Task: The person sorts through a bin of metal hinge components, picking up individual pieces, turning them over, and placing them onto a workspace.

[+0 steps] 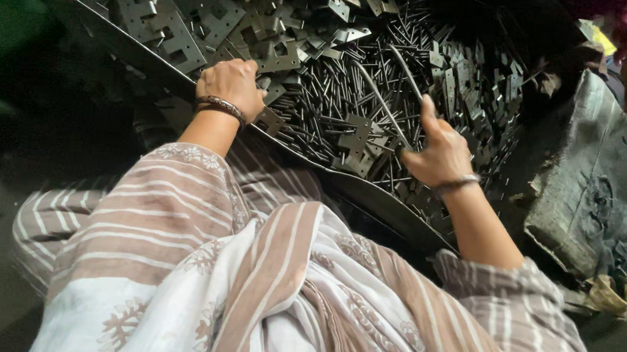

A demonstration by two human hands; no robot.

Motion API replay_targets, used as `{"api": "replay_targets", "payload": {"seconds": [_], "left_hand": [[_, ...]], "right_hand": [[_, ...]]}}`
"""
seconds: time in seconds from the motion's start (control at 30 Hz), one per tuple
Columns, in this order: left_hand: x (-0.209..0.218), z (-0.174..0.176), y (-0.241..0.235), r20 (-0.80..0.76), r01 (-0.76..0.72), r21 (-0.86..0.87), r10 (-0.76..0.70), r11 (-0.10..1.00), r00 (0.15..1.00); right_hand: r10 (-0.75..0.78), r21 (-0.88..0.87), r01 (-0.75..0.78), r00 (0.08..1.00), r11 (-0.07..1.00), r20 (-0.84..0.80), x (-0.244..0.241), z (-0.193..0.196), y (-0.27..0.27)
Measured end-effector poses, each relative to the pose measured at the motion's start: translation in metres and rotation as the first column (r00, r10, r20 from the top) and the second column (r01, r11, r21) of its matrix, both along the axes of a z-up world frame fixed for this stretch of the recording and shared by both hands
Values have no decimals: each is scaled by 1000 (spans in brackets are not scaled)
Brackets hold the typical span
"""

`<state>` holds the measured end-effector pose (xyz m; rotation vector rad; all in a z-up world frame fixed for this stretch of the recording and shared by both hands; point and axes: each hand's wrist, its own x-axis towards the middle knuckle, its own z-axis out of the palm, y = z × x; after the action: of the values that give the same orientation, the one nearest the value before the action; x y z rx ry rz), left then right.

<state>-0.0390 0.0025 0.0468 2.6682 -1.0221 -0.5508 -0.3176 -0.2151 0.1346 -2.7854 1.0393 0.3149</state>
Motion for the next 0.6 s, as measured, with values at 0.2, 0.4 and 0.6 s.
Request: {"api": "replay_targets", "payload": {"seconds": [0.2, 0.4, 0.6], "left_hand": [[-1, 6, -2, -11, -42, -79, 41, 996, 999], [-1, -5, -12, 10, -52, 19, 52, 998, 999], [11, -14, 0, 17, 42, 116, -45, 992, 999]], "right_hand": [[185, 5, -193, 931, 981, -313, 115, -62, -24], [177, 41, -173, 934, 984, -311, 130, -82, -31], [136, 68, -117, 858, 991, -495, 101, -43, -17]]}}
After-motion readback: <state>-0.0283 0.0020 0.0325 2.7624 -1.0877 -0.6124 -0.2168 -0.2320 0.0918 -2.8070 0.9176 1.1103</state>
